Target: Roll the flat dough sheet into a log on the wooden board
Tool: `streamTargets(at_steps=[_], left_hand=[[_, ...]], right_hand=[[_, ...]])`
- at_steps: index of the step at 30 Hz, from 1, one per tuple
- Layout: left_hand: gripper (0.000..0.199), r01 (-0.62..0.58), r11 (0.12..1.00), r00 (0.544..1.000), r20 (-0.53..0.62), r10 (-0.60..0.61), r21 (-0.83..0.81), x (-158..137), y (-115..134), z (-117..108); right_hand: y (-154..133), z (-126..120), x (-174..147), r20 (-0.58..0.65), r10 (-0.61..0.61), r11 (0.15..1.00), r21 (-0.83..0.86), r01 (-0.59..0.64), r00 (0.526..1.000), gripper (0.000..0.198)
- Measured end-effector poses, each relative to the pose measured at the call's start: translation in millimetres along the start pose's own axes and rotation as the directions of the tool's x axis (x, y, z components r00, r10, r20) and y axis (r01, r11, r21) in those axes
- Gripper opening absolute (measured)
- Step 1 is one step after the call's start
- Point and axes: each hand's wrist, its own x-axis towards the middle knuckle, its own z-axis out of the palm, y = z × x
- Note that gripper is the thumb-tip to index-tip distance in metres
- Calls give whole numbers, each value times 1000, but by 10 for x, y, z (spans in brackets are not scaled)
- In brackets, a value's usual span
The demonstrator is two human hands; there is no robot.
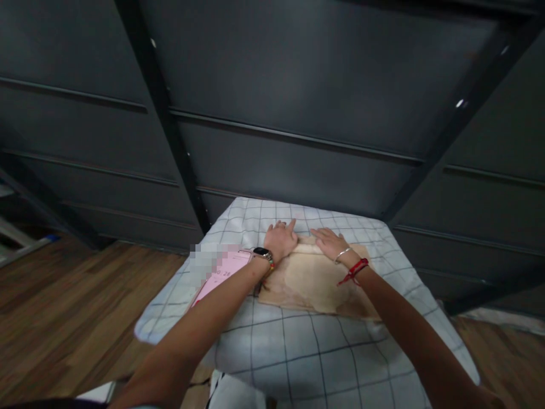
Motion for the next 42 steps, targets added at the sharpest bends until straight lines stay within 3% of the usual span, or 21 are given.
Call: streamTargets(at_steps=[10, 17, 23, 28, 31, 35, 42], left_hand=[[55, 27, 999, 965, 264, -14, -44, 364, -91, 52], [52, 37, 999, 987, 157, -33, -21, 534, -155, 153], [48, 87, 996, 993, 87, -85, -16, 634, -189, 214], [45, 148, 989, 985, 94, -146, -16, 693, -185, 208], [42, 164, 986, 981, 103, -163, 0, 668, -165, 157], [41, 80, 997, 991, 110, -80, 3, 508, -115, 80], [46, -28, 999, 996, 85, 25, 39, -49, 66, 17]], right_hand=[[109, -21, 312, 61, -27, 996, 82, 22, 998, 54], [144, -27, 531, 37, -22, 997, 78, 19, 999, 53], [154, -35, 641, -74, -6, 1000, 10, 6, 997, 51], [103, -144, 686, -117, 35, 996, -73, -44, 993, 44], [51, -211, 624, -155, 60, 994, -86, -74, 986, 42], [17, -190, 411, -177, 71, 993, -77, -86, 982, 42], [-11, 34, -163, -163, 60, 996, -60, -71, 985, 43]])
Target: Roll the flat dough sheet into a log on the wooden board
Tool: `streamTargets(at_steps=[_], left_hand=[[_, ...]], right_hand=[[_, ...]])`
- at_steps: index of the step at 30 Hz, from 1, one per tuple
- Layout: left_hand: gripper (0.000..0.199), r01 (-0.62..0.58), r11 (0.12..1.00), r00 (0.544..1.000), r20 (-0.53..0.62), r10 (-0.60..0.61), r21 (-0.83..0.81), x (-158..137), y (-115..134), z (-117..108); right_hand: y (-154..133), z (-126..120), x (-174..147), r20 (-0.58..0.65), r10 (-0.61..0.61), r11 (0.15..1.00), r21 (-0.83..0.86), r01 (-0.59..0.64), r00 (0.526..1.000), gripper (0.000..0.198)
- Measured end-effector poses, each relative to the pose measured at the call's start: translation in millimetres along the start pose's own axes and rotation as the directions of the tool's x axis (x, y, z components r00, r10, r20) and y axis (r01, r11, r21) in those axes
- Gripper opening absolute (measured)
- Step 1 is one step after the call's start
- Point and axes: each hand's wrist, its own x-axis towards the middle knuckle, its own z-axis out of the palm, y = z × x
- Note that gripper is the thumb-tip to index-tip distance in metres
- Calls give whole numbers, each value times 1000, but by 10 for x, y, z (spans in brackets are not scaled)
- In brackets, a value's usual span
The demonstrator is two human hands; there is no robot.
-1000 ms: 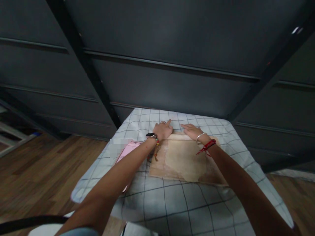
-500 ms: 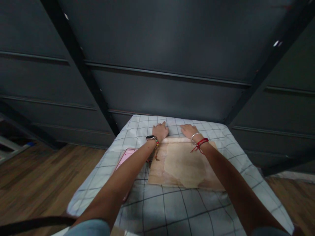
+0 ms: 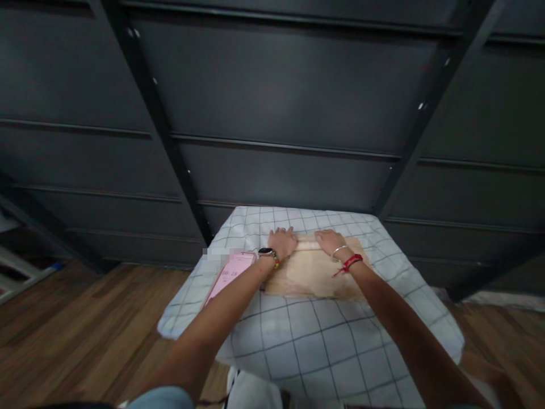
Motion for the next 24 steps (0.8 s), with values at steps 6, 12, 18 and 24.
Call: streamTargets(at_steps=[6, 12, 18, 24], left_hand=[[49, -23, 999, 997, -72, 25, 25, -436, 132, -31], [50, -42, 999, 995, -88, 43, 19, -330, 111, -29], [53, 18, 1000, 1000, -21, -18, -14, 58, 49, -8], [54, 25, 998, 998, 56, -22, -50, 477, -29, 51]], right_hand=[[-17, 138, -484, -102, -3, 999, 35, 7, 995, 49], [33, 167, -432, -41, 44, 995, 87, -40, 998, 54], [74, 89, -63, 66, 69, 986, 145, -78, 995, 54], [121, 32, 215, 128, 99, 973, 195, -122, 987, 54]])
